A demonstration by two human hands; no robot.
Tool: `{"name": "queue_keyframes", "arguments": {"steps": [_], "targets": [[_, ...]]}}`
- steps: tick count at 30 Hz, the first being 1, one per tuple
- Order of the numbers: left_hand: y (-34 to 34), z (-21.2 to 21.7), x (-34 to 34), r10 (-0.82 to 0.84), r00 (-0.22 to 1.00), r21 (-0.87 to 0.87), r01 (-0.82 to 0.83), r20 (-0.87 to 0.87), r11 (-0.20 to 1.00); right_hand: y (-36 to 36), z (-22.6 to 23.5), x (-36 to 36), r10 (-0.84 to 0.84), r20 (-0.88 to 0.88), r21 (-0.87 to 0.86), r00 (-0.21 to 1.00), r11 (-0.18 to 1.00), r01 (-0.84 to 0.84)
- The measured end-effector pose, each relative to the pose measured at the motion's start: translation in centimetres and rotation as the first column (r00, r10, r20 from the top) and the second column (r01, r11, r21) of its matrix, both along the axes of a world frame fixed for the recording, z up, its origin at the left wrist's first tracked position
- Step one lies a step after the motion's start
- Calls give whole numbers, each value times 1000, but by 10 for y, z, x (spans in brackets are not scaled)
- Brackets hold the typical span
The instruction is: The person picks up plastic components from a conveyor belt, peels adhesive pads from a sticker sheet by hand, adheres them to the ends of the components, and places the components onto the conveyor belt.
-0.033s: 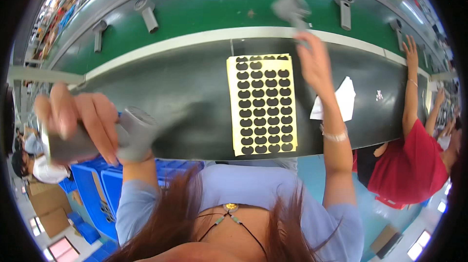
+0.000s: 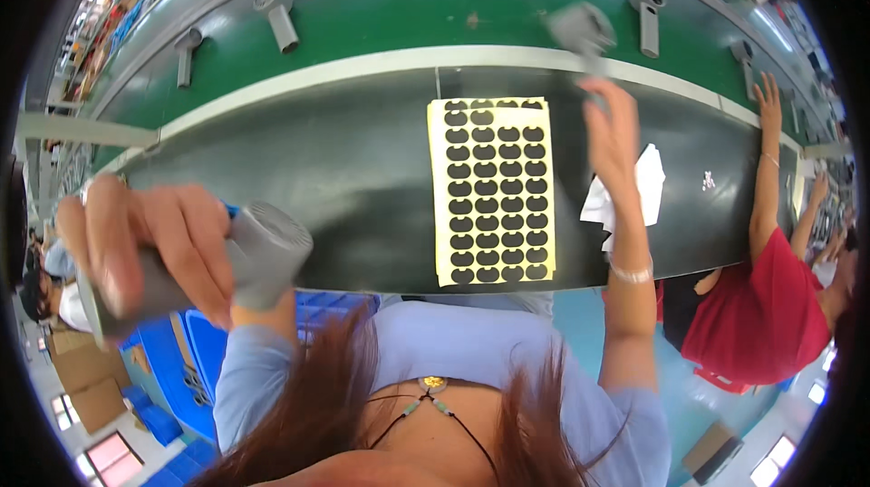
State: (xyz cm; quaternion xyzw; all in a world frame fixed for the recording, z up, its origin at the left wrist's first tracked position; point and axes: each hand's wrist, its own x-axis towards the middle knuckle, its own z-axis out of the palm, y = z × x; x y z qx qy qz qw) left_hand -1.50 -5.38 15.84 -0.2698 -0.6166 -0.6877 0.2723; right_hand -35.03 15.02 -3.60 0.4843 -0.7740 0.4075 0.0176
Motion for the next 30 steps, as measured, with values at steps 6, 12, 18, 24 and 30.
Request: {"name": "queue_keyframes", "arguments": {"steps": [6,12,18,24,30], "targets": [[43,-5,-32,-382,889,63,409,-253,910,123,-21,9,-371,-114,210,922,898,387],[62,-5,-38,-591,696,13,651,-408,759,106,1,49,-461,-597,122,657,757,642],[70,1,-30,-627,694,65,687,-355,724,9,20,92,64,192,-12,979,998,-63],[68,2,-16,-635,709,136,693,-308,708,-47,-4,110,8,169,149,986,988,-34],[61,-3,-2,-641,716,228,697,-277,680,-57,-12,110,-22,9,169,1000,985,20]]}}
